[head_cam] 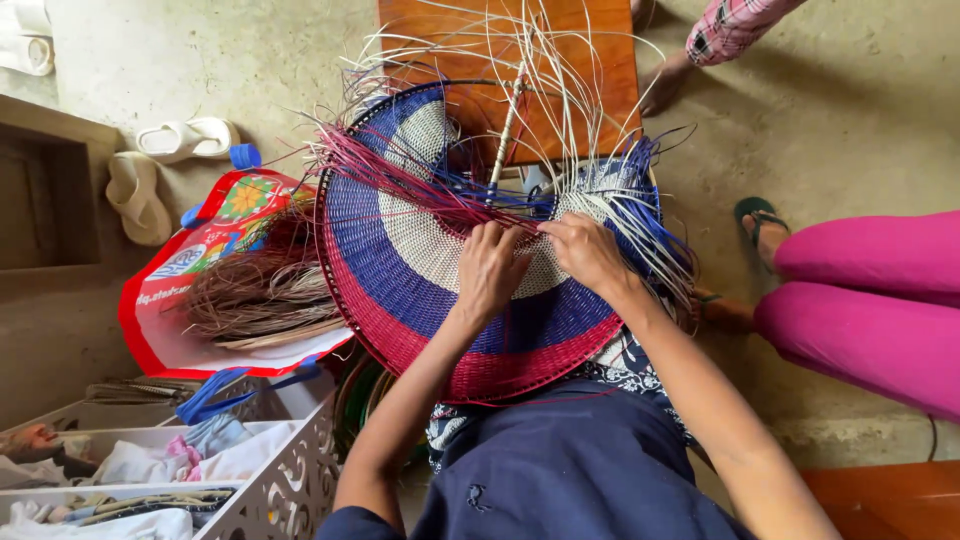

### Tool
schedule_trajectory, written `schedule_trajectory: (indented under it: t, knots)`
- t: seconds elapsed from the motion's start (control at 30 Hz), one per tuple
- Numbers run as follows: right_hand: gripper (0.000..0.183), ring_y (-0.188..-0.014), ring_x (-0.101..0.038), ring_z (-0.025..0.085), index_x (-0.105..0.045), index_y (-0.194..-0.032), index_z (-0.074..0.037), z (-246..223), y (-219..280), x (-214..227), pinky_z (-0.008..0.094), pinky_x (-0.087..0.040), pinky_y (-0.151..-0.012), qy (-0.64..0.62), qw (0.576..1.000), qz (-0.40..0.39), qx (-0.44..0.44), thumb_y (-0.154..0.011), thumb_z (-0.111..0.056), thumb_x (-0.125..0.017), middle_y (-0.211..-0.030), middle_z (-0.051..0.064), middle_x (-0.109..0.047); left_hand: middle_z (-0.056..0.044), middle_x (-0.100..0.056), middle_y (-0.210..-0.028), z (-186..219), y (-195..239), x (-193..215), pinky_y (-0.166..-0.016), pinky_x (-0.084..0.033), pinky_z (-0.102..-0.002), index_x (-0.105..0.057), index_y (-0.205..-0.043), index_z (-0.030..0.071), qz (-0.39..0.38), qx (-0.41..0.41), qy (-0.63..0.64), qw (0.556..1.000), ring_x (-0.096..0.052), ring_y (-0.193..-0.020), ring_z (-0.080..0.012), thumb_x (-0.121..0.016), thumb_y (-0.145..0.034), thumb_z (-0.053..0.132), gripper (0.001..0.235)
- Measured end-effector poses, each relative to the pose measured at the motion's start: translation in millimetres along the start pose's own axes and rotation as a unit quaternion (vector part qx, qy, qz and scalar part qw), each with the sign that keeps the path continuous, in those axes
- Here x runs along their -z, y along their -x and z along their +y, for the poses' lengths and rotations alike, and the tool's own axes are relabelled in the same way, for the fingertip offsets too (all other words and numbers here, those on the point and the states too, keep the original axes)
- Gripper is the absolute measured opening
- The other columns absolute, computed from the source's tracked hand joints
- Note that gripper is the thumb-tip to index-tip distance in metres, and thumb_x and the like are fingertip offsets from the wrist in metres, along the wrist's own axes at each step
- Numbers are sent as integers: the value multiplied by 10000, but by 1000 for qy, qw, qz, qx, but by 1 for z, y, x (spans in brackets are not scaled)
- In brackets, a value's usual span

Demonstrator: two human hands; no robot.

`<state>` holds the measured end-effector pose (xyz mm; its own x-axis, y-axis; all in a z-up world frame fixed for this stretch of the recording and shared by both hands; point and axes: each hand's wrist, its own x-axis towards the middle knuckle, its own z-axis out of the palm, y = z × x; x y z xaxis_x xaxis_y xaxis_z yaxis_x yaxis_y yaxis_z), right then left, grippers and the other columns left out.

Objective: Weaving a circular mat with colored fibers on a wooden surface

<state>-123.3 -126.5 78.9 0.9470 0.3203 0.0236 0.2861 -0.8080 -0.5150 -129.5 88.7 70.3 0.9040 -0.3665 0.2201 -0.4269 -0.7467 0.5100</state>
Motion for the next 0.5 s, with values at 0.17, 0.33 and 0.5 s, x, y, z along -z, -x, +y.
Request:
schedule_trajectory:
  t: [0.17, 0.33, 0.5]
  knots:
    - [273, -807, -667, 349, -763, -1124, -148, 3, 10, -6, 463, -574, -705, 28, 999, 14, 30, -900, -103, -614, -792, 113, -617, -86, -531, -1047, -2, 24, 20, -845, -509, -439, -632, -1249, 138, 74, 52, 37, 995, -572, -991, -326, -875, -735, 264, 582]
    - [329, -790, -640, 239, -773, -1137, -228, 12, 15, -23, 377, -550, -728, 82, 997, 7, 5, -877, -118, -604, -788, 24, -597, -115, -512, -1062, -11, 32, 18, -863, -497, -441, -609, -1161, 117, 108, 73, 80, 988, -549, -977, -346, -835, -839, 267, 420]
    - [230, -807, -666, 277, -789, -1046, -198, 15, 4, -21, 395, -564, -727, 17, 999, 35, -10, -887, -146, -630, -795, 52, -628, -75, -515, -1048, -8, 31, 19, -833, -505, -425, -644, -1090, 156, 107, 73, 68, 989, -552, -953, -306, -842, -831, 283, 350]
